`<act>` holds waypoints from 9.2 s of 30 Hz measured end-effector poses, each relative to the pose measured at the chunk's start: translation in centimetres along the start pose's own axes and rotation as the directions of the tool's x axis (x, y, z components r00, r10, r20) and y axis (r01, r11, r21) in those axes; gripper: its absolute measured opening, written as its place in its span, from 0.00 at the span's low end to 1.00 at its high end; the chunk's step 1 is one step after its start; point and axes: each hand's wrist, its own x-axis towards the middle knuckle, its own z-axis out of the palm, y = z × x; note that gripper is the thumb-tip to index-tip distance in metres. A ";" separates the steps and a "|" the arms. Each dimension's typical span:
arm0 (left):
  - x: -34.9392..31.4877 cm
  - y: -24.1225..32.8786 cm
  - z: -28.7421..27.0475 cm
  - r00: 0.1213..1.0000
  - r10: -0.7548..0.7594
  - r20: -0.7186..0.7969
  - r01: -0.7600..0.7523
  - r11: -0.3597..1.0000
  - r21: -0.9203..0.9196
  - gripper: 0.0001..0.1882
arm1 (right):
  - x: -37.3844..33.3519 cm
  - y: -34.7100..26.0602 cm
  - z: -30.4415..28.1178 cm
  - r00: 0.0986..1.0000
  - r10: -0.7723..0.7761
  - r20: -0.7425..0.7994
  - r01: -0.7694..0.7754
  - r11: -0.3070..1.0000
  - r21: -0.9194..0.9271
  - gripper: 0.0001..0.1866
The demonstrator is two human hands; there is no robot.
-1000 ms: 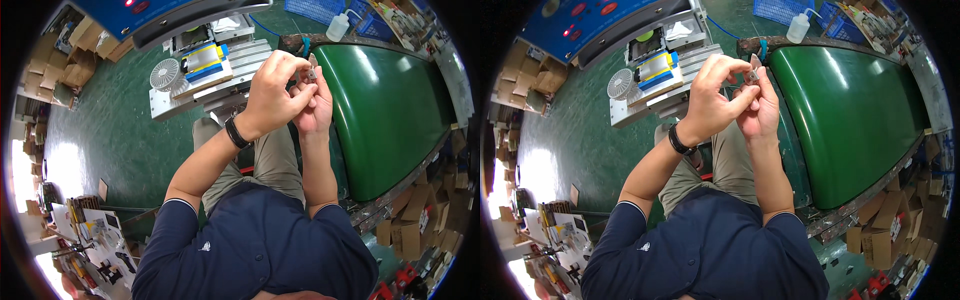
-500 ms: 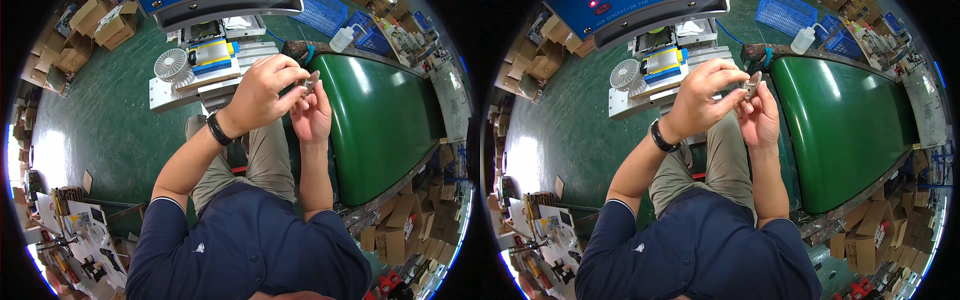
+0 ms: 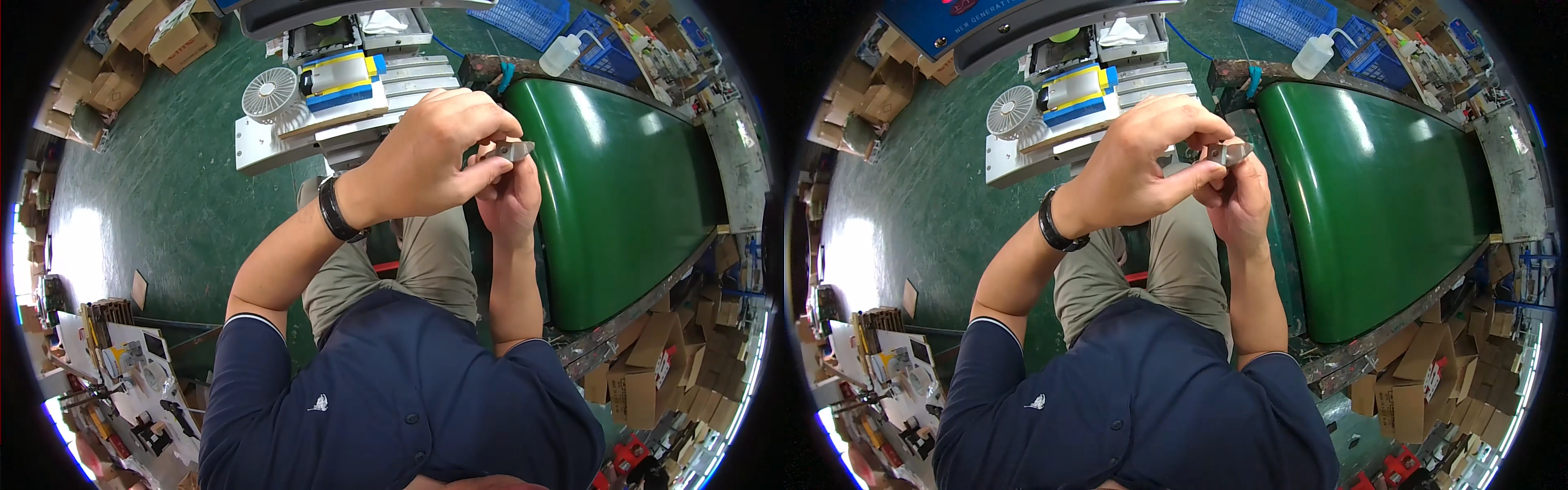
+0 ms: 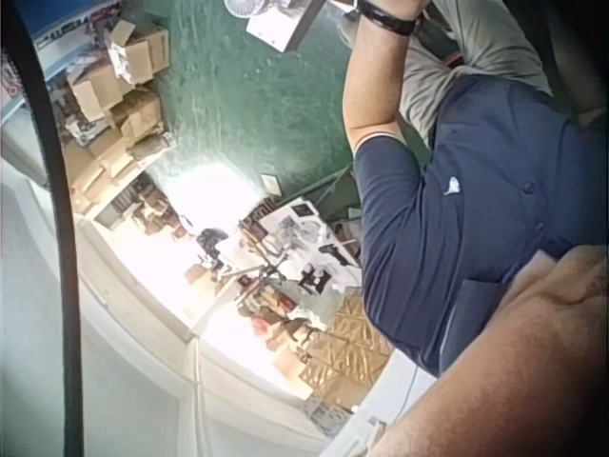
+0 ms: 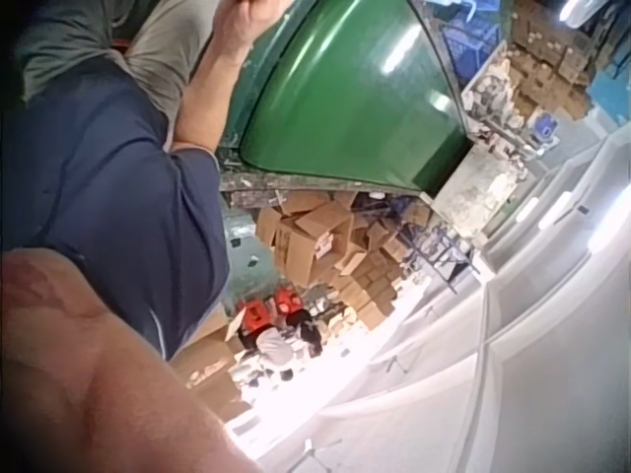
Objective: Operating a printing machine and assembling small components using tape and a hot glue gun
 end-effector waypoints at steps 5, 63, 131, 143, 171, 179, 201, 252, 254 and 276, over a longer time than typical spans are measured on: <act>-0.2 0.4 -0.3 0.998 -0.057 0.024 0.057 0.998 -0.027 0.11 | 0.0 0.0 0.2 0.995 -0.104 0.014 0.105 0.985 -0.138 0.14; -2.2 -3.7 -2.3 0.844 -0.527 -0.093 0.531 0.847 0.013 0.16 | 12.2 -4.2 -8.8 0.970 0.227 0.083 -0.082 0.632 -0.771 0.16; -8.4 -6.7 10.6 0.502 -0.812 0.298 0.190 -0.233 -0.954 0.20 | 18.8 -7.0 -3.7 0.753 0.580 0.310 0.283 0.139 -0.949 0.12; -12.7 -2.5 -2.7 0.738 -0.482 -0.471 0.577 0.814 0.070 0.19 | 15.7 -6.5 -5.4 0.868 0.476 0.143 0.011 0.270 -0.963 0.12; -13.2 -5.3 -2.1 0.897 -0.283 -0.340 0.442 0.530 0.724 0.25 | 11.3 1.4 1.9 0.983 0.181 0.038 -0.007 0.244 -0.970 0.14; -12.7 -4.8 -2.5 0.903 -0.284 -0.322 0.427 0.518 0.741 0.22 | 11.5 1.8 1.4 0.972 0.124 0.202 0.182 0.157 -0.971 0.14; -4.6 -8.9 -3.2 0.898 -0.429 0.096 0.278 0.724 0.631 0.07 | 11.0 0.3 -0.2 0.965 0.128 0.228 0.180 0.307 -0.935 0.22; -3.6 -7.7 -3.9 0.878 -0.461 0.125 0.325 0.768 0.552 0.14 | 6.1 8.4 0.2 0.956 -0.087 -0.280 -0.018 0.935 -0.354 0.15; -3.5 -7.6 -3.8 0.877 -0.463 0.129 0.325 0.769 0.551 0.14 | 6.1 8.4 -0.1 0.954 -0.102 -0.281 -0.006 0.933 -0.360 0.15; -3.7 -7.8 -4.1 0.857 -0.495 0.141 0.347 0.758 0.552 0.14 | 6.7 7.2 -0.9 0.974 -0.152 -0.167 0.041 0.848 -0.528 0.06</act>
